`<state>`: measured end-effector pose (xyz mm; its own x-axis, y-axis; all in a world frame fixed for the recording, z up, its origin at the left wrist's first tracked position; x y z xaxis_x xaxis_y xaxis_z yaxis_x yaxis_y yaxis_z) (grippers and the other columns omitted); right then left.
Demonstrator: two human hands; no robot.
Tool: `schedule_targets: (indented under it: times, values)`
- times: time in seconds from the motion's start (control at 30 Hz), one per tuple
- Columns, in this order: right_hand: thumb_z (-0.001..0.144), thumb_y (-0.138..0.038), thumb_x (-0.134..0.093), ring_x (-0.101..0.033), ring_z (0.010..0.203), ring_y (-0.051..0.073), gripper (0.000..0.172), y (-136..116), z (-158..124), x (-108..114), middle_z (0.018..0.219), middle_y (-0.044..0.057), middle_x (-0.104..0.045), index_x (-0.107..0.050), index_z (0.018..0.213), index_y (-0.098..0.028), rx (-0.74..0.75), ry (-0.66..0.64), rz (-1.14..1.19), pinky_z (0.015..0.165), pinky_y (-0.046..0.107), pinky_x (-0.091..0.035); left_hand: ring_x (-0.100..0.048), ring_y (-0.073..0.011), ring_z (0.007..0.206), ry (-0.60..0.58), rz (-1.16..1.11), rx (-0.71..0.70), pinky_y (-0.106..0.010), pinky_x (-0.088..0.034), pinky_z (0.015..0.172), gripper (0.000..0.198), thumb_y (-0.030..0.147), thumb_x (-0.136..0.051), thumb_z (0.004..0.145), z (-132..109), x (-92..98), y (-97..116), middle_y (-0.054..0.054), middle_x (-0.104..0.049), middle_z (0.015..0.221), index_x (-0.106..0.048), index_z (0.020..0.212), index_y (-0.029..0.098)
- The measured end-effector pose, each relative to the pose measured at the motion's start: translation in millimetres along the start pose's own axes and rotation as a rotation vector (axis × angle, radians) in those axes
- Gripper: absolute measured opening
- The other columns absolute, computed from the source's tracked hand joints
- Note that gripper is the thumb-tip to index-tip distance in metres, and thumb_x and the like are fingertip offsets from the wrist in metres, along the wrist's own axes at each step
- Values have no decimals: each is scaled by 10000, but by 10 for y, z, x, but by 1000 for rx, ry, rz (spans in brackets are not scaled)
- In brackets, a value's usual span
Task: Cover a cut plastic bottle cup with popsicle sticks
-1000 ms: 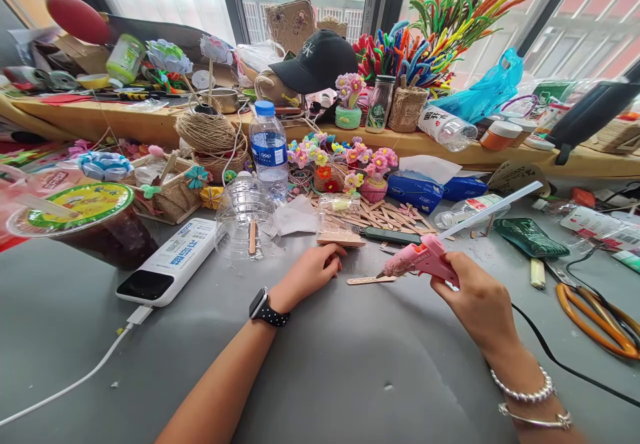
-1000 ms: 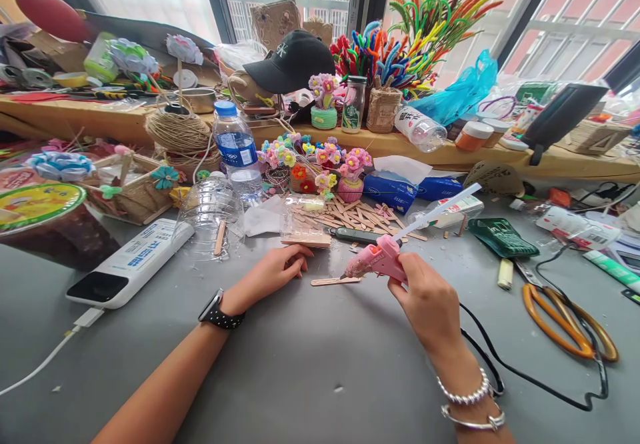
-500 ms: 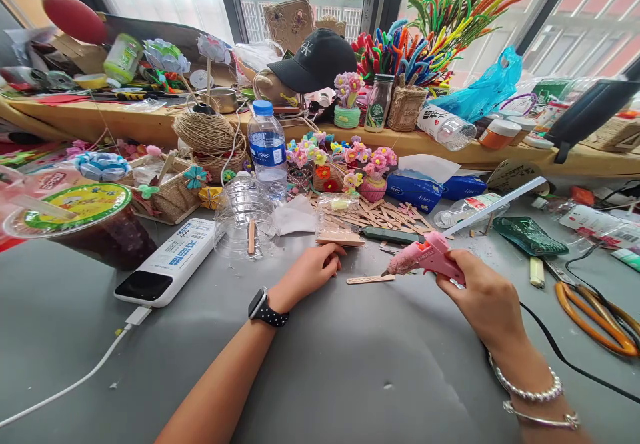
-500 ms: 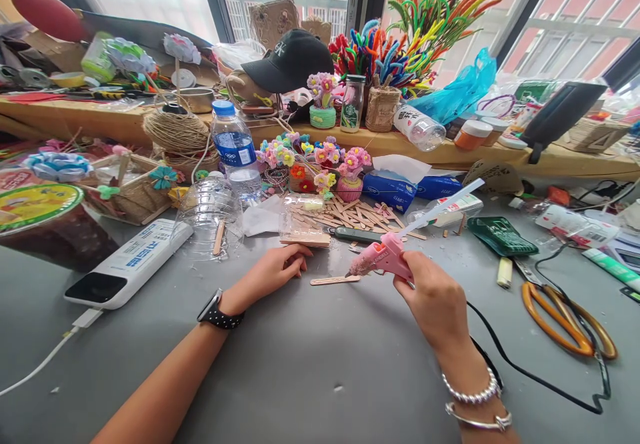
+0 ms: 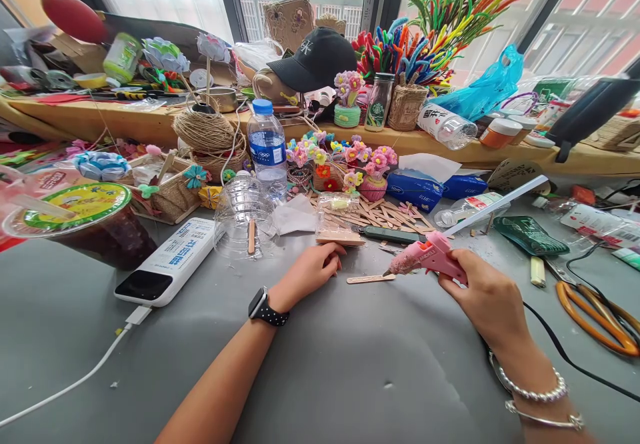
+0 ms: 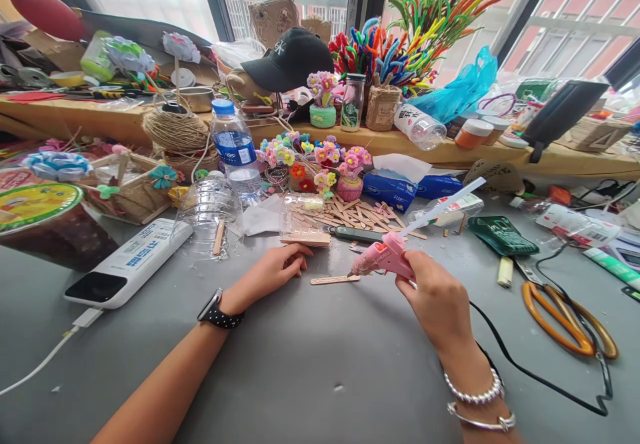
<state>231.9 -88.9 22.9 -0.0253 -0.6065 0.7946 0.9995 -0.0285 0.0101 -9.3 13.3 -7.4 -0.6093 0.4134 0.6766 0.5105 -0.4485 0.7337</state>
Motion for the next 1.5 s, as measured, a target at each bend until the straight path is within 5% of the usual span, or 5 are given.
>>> schedule_targets:
  times: [1.03,1.5]
  values:
    - [705,-213,-477,-526,511,125,113,-62,-22,-38,641,-4,-590,-503,810,-182,19,-5,11,427,207,-318,-584,-122,607,6,0,4,-226,-450,593,245,191,-354,776,-4,9,27,-25,-622,714,-550,919,154]
    - [695,-374,-539,-530,521,124,258,-89,-19,-32,650,4,-587,-503,845,-167,-16,27,-24,432,205,-321,-584,-125,614,-3,-10,19,-229,-453,598,248,200,-351,781,-3,8,22,-30,-619,716,-543,930,151]
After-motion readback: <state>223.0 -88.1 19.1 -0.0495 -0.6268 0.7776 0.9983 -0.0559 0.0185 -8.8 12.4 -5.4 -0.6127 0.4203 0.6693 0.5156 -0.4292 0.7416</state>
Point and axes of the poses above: each hand's wrist, its own z-axis towards the middle knuckle, its own x-axis out of the back of the hand, y = z × x, the point moved 2 cm from there along z, towards the middle knuckle
